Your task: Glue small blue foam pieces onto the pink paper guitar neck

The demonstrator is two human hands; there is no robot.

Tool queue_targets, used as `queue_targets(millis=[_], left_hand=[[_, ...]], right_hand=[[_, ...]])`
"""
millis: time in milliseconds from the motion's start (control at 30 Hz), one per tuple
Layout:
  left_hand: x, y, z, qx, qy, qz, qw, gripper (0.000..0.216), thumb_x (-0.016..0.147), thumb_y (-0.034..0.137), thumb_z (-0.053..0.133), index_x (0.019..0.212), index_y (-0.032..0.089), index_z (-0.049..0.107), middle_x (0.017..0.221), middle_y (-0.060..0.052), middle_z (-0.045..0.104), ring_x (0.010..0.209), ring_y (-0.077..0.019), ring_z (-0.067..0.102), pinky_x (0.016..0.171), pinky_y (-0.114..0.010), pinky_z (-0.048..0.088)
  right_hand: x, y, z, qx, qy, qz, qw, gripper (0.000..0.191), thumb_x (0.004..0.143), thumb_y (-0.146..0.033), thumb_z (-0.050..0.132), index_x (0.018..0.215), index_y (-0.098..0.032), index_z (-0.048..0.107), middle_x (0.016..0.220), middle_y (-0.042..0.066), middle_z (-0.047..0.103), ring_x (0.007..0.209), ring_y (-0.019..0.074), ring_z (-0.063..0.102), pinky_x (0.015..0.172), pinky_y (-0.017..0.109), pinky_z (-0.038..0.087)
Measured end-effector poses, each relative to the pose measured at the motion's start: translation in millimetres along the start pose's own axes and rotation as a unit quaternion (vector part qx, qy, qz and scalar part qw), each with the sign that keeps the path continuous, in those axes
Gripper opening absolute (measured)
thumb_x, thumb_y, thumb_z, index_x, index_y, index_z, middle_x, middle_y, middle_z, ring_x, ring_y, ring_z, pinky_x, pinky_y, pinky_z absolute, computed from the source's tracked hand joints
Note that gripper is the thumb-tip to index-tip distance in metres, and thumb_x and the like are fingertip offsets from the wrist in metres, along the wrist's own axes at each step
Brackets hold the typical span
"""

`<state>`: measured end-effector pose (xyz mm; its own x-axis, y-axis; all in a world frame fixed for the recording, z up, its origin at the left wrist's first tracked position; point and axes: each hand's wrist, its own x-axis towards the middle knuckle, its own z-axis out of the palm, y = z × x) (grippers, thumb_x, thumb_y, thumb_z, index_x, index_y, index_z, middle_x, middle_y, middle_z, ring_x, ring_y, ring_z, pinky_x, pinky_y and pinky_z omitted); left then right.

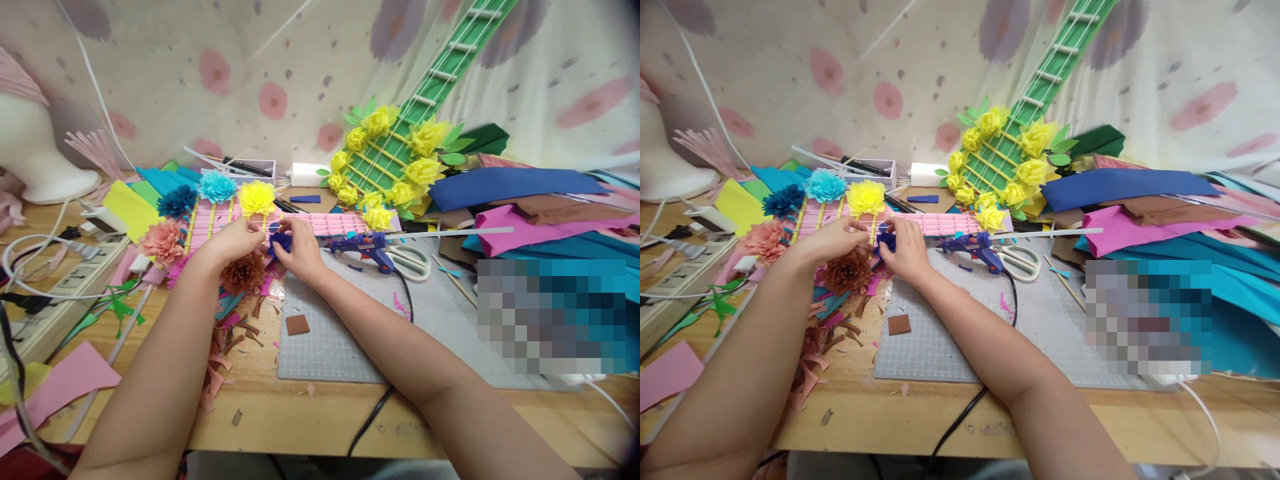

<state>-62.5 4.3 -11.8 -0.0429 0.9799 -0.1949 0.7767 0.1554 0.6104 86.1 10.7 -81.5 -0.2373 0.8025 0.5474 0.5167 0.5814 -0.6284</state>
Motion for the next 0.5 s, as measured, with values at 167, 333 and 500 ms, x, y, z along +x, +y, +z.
queue_targets(millis=[167, 333, 500], left_hand=[[-6, 9, 0, 0.019, -0.016, -0.006, 1.000, 0.009, 0.065, 0.022, 0.050, 0.057, 0.018, 0.053, 0.054, -0.001, 0.060, 0.053, -0.0147, 0.057, 0.050, -0.023, 0.037], [-11, 15, 2, 0.016, -0.013, -0.005, 1.000, 0.011, 0.066, 0.020, 0.048, 0.056, 0.017, 0.052, 0.051, 0.000, 0.056, 0.049, -0.0126, 0.052, 0.047, -0.023, 0.035], [-6, 10, 1, 0.019, -0.021, -0.004, 1.000, 0.013, 0.066, 0.022, 0.047, 0.056, 0.017, 0.053, 0.054, -0.002, 0.060, 0.051, -0.0146, 0.056, 0.049, -0.024, 0.038]], right_hand=[[0, 0, 0, 0.001, 0.001, -0.003, 1.000, 0.035, 0.074, -0.024, 0.054, 0.108, -0.018, 0.050, 0.100, 0.008, 0.061, 0.099, 0.0236, 0.049, 0.091, 0.038, 0.039], [0, 0, 0, 0.003, 0.005, -0.007, 1.000, 0.033, 0.074, -0.024, 0.054, 0.107, -0.017, 0.051, 0.099, 0.008, 0.061, 0.099, 0.0233, 0.049, 0.090, 0.037, 0.039], [0, -2, -2, 0.001, 0.001, -0.006, 1.000, 0.031, 0.077, -0.024, 0.052, 0.107, -0.016, 0.051, 0.100, 0.008, 0.062, 0.100, 0.0226, 0.049, 0.091, 0.036, 0.038]])
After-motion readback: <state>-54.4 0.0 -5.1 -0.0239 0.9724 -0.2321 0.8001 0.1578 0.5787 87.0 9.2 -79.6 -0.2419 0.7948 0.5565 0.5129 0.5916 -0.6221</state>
